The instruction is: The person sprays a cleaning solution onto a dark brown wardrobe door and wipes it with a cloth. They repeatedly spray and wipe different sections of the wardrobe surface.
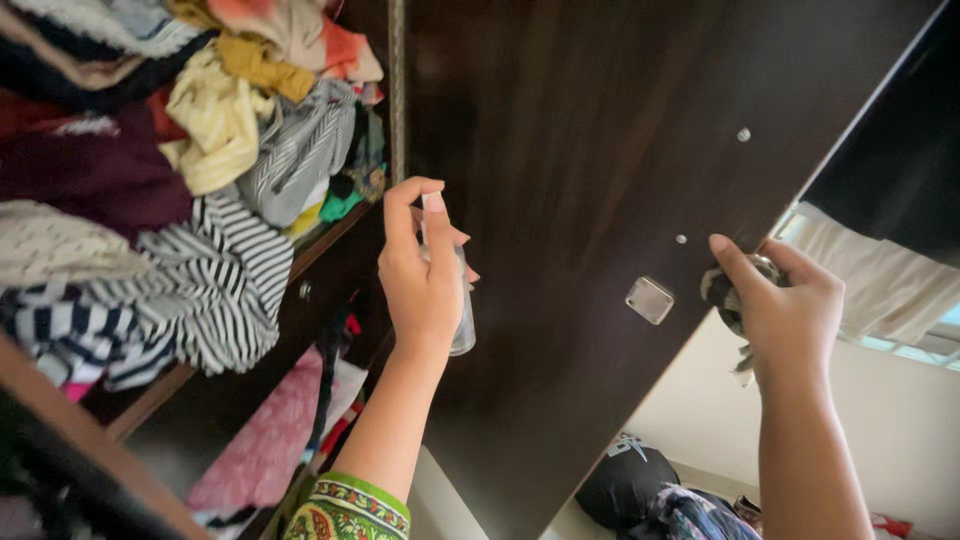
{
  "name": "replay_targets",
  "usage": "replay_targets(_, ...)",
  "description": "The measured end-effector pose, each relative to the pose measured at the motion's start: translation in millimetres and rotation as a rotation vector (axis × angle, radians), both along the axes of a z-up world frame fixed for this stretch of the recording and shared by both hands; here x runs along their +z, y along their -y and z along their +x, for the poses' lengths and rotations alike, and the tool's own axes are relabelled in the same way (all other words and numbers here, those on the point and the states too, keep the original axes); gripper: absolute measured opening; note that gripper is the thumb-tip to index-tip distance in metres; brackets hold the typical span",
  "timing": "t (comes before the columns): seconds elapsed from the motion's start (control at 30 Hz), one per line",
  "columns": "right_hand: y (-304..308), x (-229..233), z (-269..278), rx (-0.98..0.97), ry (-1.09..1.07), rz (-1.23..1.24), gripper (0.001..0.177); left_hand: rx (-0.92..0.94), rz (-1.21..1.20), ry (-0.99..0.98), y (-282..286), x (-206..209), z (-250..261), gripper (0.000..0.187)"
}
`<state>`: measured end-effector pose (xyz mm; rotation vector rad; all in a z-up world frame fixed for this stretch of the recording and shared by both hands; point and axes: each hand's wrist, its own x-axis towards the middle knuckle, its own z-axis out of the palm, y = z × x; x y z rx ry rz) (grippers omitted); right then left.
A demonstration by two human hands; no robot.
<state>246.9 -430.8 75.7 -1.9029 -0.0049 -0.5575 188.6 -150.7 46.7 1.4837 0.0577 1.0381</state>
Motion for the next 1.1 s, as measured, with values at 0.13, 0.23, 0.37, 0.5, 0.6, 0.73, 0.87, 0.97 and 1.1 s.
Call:
replay_targets(0.13, 7, -6, 27, -0.073, 0.01, -0.015, 0.037, -0.037, 0.063, 0.066, -12, 3, 23, 0.025)
replay_targets(0.23, 11, -11, 45, -0.1, 0.001, -0.011, 0.04, -0.089, 0.054, 0.011, -25, 4, 38, 0.025)
replay_targets(0.37, 16, -17, 65, -0.139, -0.048, 0.037, 0.044, -0.149, 0.064, -0.014, -42, 6, 50, 0.025)
replay_targets(0.5, 23, -23, 86, -0.214, -0.017, -0.051, 0.046, -0.172, 0.068, -0.01, -57, 7, 62, 0.025)
replay_targets(0.6, 27, -29, 103, -0.266, 0.007, -0.134, 0.047, -0.225, 0.08, 0.0, -67, 4, 69, 0.025)
replay_targets(0.73, 34, -37, 132, -0.288, -0.049, 0.011, 0.05, -0.26, 0.057, -0.007, -72, 0, 79, 0.024)
replay_targets(0.87, 38, -48, 164, -0.351, -0.006, -0.046, 0.05, -0.281, 0.089, -0.008, -73, -2, 91, 0.024)
replay_targets(0.97, 36, -52, 184, -0.368, -0.03, 0.1, 0.05, -0.291, 0.082, -0.032, -74, -1, 103, 0.023)
replay_targets(1.1, 32, -53, 205, -0.476, -0.056, 0.082, 0.05, -0.284, 0.084, -0.018, -75, 3, 124, 0.023)
